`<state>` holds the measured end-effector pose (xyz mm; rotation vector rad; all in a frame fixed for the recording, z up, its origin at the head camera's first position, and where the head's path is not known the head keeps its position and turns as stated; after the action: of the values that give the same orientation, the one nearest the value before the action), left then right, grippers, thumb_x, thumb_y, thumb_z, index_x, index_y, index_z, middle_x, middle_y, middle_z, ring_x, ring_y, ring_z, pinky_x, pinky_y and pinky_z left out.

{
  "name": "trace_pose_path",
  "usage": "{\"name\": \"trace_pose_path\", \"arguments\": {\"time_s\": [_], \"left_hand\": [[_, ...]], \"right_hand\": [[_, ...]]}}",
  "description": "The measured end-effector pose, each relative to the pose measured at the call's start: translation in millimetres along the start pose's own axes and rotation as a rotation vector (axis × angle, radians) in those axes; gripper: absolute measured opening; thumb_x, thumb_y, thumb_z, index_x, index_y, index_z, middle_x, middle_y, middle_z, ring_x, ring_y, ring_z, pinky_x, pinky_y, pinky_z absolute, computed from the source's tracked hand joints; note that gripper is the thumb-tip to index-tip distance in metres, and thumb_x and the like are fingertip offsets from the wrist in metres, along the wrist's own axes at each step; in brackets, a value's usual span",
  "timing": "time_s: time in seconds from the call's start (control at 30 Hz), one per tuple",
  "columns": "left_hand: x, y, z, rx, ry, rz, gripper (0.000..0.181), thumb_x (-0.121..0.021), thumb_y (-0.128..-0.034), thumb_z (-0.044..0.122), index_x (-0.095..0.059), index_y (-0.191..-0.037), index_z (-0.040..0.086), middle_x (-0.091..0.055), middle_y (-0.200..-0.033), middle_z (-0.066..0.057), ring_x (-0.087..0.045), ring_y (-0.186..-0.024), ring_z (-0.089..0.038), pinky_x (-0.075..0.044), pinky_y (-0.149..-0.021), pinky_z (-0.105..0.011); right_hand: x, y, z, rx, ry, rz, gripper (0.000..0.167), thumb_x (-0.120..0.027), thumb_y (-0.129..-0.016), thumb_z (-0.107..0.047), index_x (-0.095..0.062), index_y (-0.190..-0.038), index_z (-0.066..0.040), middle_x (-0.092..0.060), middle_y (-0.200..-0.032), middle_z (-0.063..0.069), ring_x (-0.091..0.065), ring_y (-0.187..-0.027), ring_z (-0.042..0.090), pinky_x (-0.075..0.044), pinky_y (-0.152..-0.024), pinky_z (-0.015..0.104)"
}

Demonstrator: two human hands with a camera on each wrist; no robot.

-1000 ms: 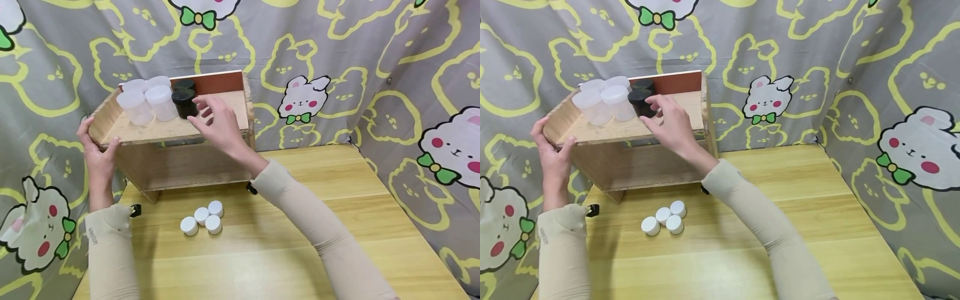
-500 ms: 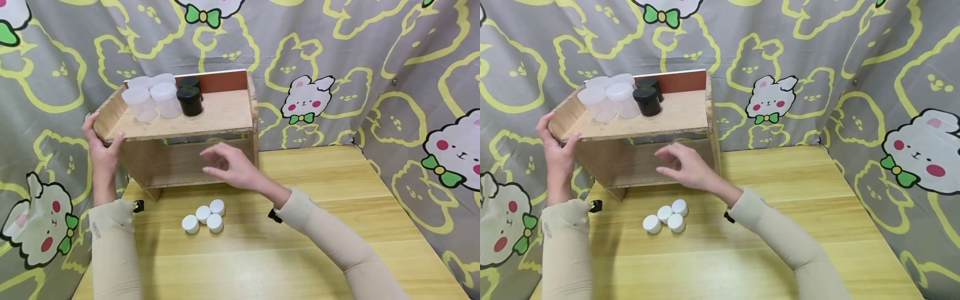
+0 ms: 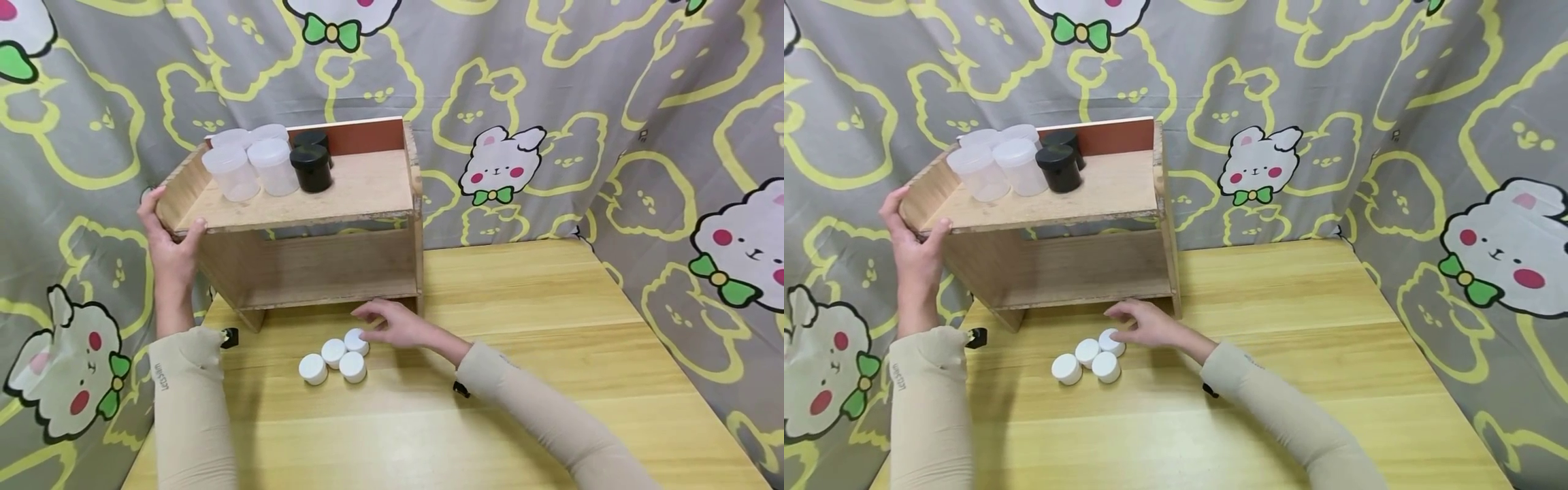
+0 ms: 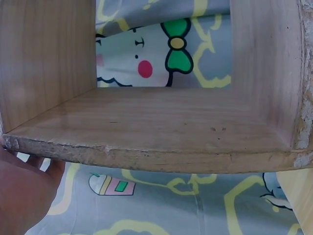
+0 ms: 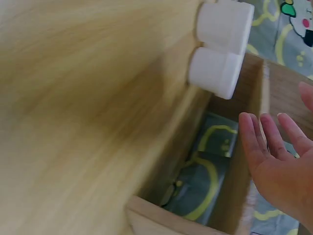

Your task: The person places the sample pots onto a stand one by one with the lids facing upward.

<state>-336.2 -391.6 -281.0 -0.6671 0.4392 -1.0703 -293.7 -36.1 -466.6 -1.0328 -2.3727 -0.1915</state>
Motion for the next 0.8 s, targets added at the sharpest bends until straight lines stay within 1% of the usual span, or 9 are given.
{"name": "trace_pose_path", "arguments": {"time_s": [0.13, 0.3, 0.4, 0.63, 0.8], "left_hand": [[-0.1, 0.9, -1.1, 0.002, -0.019, -0.008, 0.071, -0.070, -0.0815, 0.008, -0.044, -0.147, 0.019, -0.037, -0.157, -0.001, -0.039, -0.136, -0.020, -0.027, -0.109, -0.027], [0.4, 0.4, -2.0, 0.008, -0.015, -0.004, 0.071, -0.070, -0.0814, 0.007, -0.044, -0.147, 0.019, -0.037, -0.157, -0.001, -0.039, -0.136, -0.020, -0.027, -0.109, -0.027], [0.6, -0.1, -2.5, 0.007, -0.009, -0.002, 0.071, -0.070, -0.0813, 0.007, -0.044, -0.146, 0.019, -0.037, -0.157, -0.001, -0.039, -0.136, -0.020, -0.027, -0.109, -0.028], [1.9, -0.1, -2.5, 0.014, -0.026, 0.001, 0.071, -0.069, -0.0819, 0.009, -0.044, -0.147, 0.020, -0.037, -0.157, 0.000, -0.040, -0.135, -0.020, -0.027, -0.108, -0.028], [-0.4, 1.5, 0.8, 0.010, -0.007, -0.002, 0.070, -0.069, -0.0818, 0.007, -0.044, -0.146, 0.019, -0.037, -0.157, -0.002, -0.040, -0.135, -0.020, -0.027, -0.109, -0.028]], "right_hand": [[-10, -2.1, 15, -0.028, -0.003, -0.047, 0.053, -0.072, -0.097, -0.017, -0.055, -0.146, -0.005, -0.055, -0.144, 0.020, -0.057, -0.130, 0.035, -0.053, -0.102, 0.042], [-20, -2.6, 22, -0.052, 0.022, -0.092, 0.055, -0.071, -0.098, -0.020, -0.053, -0.147, -0.005, -0.055, -0.143, 0.015, -0.057, -0.130, 0.033, -0.052, -0.104, 0.041], [-24, -3.7, 25, -0.056, 0.038, -0.096, 0.054, -0.072, -0.098, -0.021, -0.055, -0.146, -0.005, -0.055, -0.140, 0.015, -0.057, -0.130, 0.033, -0.052, -0.103, 0.040], [-28, -11.0, 27, -0.055, 0.121, -0.082, 0.053, -0.074, -0.096, -0.024, -0.058, -0.144, -0.007, -0.057, -0.135, 0.013, -0.060, -0.122, 0.028, -0.053, -0.096, 0.029], [-33, -17.4, 33, -0.043, 0.215, -0.081, 0.053, -0.073, -0.097, -0.027, -0.058, -0.144, -0.009, -0.060, -0.133, 0.011, -0.060, -0.116, 0.021, -0.051, -0.094, 0.028]]}}
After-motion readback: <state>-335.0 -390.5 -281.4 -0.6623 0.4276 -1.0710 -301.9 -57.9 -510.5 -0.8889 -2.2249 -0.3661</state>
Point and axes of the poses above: each hand's wrist, its own y-axis away from the middle knuckle, its own x-axis out of the back of the hand, z = x × y, the point moved 7 cm from there along -y, towards the middle knuckle
